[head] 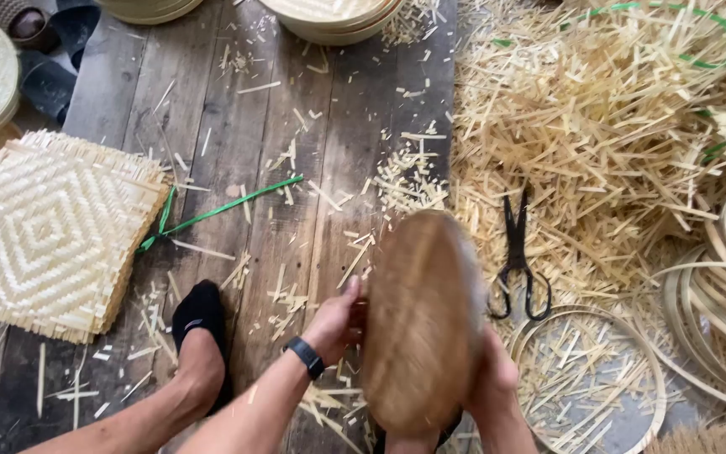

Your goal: The person sits on the floor of a bamboo workshop and assembles round woven bamboo trays. They place a square woven bamboo mat on a round wooden mold, fit a bent bamboo rim hoop around the mat, press the assembly with a wooden block, and trim the excess mat edges with scissors.

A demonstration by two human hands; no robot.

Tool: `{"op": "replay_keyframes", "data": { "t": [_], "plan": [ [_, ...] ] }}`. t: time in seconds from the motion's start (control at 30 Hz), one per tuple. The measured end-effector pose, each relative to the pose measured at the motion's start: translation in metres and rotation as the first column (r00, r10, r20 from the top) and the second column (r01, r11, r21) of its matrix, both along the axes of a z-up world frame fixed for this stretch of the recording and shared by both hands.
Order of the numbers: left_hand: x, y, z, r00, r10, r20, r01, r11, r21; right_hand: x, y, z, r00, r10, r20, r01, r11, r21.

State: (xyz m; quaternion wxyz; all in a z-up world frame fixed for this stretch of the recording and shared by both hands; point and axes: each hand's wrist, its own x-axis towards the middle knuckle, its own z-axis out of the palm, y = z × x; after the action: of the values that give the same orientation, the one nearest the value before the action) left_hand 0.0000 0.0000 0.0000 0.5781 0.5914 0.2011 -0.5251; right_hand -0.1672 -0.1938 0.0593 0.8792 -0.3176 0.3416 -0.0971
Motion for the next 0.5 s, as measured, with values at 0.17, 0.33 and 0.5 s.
{"op": "replay_keyframes", "data": {
  "t": [0.17, 0.33, 0.5],
  "plan": [
    [0.024, 0.078, -0.085, 0.839, 0.427, 0.338, -0.451, 0.892, -0.009, 0.053, 0.034, 0.029, 0.987, 0.157, -0.022, -0.158, 0.984, -0.08],
    [0.111, 0.175, -0.05, 0.779, 0.094, 0.62, -0.217, 0.968, 0.126, 0.038, 0.031, -0.089, 0.933, 0.237, -0.272, -0.344, 0.811, -0.473],
    [0.224, 0.357, -0.132, 0.008, -0.984, 0.18, -0.807, 0.1, 0.582, 0.036, 0.045, -0.05, 0.763, 0.21, -0.612, -0.528, 0.748, -0.402]
  ]
}}
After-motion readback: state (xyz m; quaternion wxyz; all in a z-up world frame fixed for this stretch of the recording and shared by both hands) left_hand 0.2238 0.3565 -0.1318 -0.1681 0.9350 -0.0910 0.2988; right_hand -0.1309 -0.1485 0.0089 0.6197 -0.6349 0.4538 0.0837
